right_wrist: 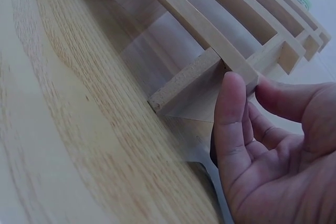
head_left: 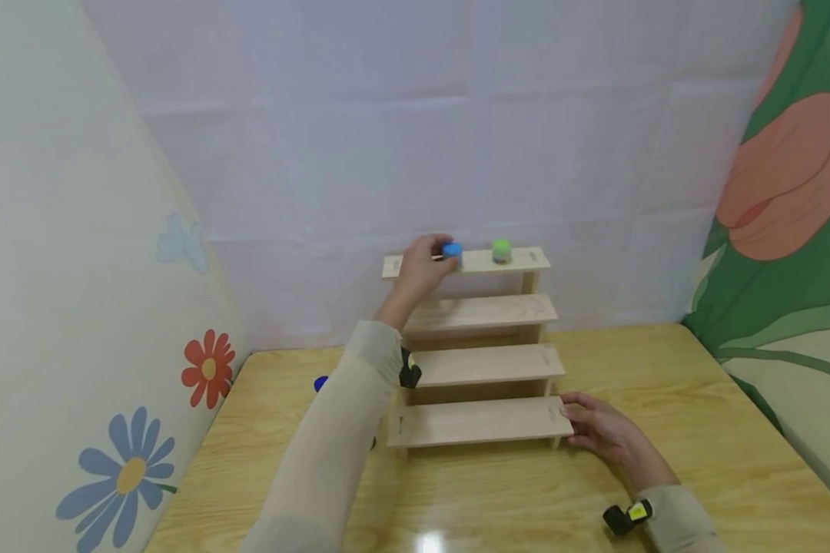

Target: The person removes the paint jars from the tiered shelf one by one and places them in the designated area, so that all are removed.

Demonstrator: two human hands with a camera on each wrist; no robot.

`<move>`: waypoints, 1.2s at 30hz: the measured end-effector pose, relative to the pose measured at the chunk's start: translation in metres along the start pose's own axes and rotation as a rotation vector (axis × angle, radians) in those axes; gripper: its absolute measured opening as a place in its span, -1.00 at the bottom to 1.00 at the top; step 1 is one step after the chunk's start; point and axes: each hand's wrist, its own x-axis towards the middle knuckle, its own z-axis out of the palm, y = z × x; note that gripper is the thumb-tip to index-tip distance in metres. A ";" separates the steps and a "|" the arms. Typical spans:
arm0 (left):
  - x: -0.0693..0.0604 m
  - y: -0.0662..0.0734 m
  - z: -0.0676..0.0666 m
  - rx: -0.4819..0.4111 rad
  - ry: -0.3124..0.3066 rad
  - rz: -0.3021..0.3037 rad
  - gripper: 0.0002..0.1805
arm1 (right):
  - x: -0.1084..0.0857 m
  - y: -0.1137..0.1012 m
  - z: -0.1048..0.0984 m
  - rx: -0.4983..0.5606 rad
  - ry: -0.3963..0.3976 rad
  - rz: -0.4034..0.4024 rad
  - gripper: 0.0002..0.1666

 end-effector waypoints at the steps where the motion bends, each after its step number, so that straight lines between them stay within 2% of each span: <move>1: -0.001 0.001 -0.001 -0.002 -0.002 0.011 -0.49 | 0.000 0.000 -0.001 0.000 0.003 0.000 -0.82; 10: -0.016 0.012 -0.013 -0.032 -0.028 0.081 -0.51 | -0.002 0.006 -0.008 -0.006 0.002 0.016 -0.80; 16: -0.026 0.008 -0.026 -0.013 -0.023 0.100 -0.51 | -0.004 0.004 -0.010 0.007 0.000 0.021 -0.80; 23: -0.044 0.005 -0.045 0.033 -0.048 0.086 -0.50 | -0.005 -0.002 -0.008 0.002 0.004 0.023 -0.82; 36: -0.075 -0.011 -0.063 0.003 -0.072 0.108 -0.56 | -0.001 -0.003 -0.010 -0.010 -0.001 0.026 -0.83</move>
